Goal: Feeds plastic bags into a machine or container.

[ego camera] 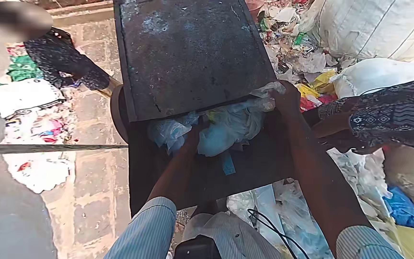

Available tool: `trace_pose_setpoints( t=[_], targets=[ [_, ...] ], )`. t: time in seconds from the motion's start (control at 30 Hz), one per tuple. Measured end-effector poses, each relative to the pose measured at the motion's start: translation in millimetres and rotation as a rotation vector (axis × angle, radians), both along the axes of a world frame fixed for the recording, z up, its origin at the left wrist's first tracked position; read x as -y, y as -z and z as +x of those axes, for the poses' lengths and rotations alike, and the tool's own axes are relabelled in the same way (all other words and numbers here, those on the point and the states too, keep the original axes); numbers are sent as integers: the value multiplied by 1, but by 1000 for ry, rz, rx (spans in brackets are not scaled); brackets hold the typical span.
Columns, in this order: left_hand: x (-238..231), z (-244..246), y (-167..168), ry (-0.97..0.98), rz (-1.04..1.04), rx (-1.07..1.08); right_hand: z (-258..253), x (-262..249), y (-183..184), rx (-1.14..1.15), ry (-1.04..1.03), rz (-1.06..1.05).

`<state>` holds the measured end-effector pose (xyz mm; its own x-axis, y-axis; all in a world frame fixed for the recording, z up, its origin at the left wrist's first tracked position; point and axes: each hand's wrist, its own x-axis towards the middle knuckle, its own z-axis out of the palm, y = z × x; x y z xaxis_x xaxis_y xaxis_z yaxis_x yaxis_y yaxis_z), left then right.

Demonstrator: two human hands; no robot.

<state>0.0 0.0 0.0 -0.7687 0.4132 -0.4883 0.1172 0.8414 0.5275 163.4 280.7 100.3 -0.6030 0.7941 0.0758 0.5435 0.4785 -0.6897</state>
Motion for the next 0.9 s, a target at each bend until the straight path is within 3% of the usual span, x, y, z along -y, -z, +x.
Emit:
trace_pose_setpoints(
  t=[0.07, 0.13, 0.23, 0.33, 0.43, 0.57, 0.67, 0.77, 0.9],
  targets=[
    [6, 11, -7, -57, 28, -43, 7, 20, -13, -155, 95, 278],
    [11, 22, -4, 72, -95, -88, 18, 61, -27, -337, 106, 448],
    [26, 43, 5, 190, -85, -208, 29, 150, -14, -388, -39, 312],
    [60, 61, -5, 266, 102, -261, 39, 219, 52, -57, -231, -16],
    [82, 71, -43, 192, 186, -240, 59, 264, 105, 381, -367, -88],
    [76, 63, -67, 169, 301, -405, 81, 274, 130, 358, -449, -63],
    [45, 54, -54, 279, 225, -318, 79, 261, 127, 416, -507, -147],
    [18, 50, -31, 270, 173, -266, 79, 254, 130, 426, -536, -162],
    [28, 52, -30, 250, 252, -288, 87, 251, 130, 410, -503, -200]
  ],
)
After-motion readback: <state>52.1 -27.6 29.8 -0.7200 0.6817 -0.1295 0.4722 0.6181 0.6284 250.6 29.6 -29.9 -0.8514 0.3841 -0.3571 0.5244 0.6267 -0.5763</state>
